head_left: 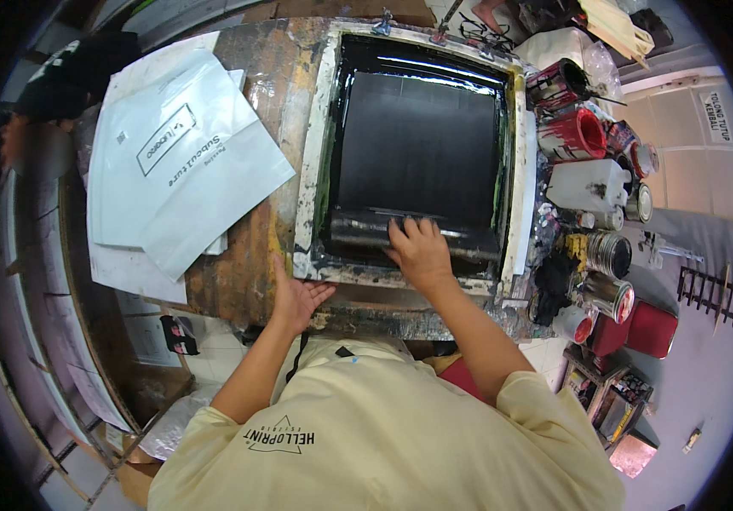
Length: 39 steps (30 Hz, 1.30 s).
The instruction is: The person performs screen printing on white plastic bags by placing each bag on the printing base, lowering the screen frame, and using a squeegee to apply ink to the bag surface.
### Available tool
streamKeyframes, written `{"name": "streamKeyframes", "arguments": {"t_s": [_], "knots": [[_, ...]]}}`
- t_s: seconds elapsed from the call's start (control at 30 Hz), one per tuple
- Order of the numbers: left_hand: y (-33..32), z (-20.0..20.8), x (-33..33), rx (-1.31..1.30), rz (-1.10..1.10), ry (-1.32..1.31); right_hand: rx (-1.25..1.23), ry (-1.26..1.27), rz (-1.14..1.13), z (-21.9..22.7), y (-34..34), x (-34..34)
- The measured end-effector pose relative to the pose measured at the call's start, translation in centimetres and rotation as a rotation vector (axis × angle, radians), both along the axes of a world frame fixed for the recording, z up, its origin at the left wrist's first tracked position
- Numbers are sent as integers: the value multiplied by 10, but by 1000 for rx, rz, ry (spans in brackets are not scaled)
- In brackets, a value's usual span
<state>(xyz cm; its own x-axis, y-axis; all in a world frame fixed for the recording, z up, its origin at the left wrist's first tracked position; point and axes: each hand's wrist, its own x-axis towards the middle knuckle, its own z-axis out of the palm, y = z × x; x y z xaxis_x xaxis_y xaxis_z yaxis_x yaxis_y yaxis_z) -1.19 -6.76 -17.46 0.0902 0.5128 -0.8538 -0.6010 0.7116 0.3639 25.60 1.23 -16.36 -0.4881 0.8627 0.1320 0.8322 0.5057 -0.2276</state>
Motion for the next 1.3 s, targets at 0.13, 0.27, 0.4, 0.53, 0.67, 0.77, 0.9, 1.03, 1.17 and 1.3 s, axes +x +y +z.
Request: {"name": "streamKeyframes", "arguments": {"t_s": [0.13,0.27,0.4,0.53,0.67,0.77,0.9,1.03,1.17,1.3], "knots": [[1,-2,-6,-7,-29,-67,53,10,-43,-12,108,0],[5,-2,-7,-54,-16,-74,151,-7,-68,-22,228,12],[5,6,-11,6,-53,-134,-20,-108,-66,1,300,23],[-4,9,-14,57,-47,-164,-109,-76,67,18,356,41],[-13,17,-15,165,-95,-138,14,-115,-17,1,328,39],[-18,21,-14,173,-119,-80,83,-87,-59,6,268,27],[-13,45,-7,259,-153,-23,40,-62,-57,18,147,18],[-17,50,-4,334,-71,-47,-102,-68,-57,73,20,2],[-14,74,-8,468,-62,-68,-125,-51,-92,147,-24,-1],[9,152,-14,833,-47,-198,258,-36,-67,223,6,-3]]}}
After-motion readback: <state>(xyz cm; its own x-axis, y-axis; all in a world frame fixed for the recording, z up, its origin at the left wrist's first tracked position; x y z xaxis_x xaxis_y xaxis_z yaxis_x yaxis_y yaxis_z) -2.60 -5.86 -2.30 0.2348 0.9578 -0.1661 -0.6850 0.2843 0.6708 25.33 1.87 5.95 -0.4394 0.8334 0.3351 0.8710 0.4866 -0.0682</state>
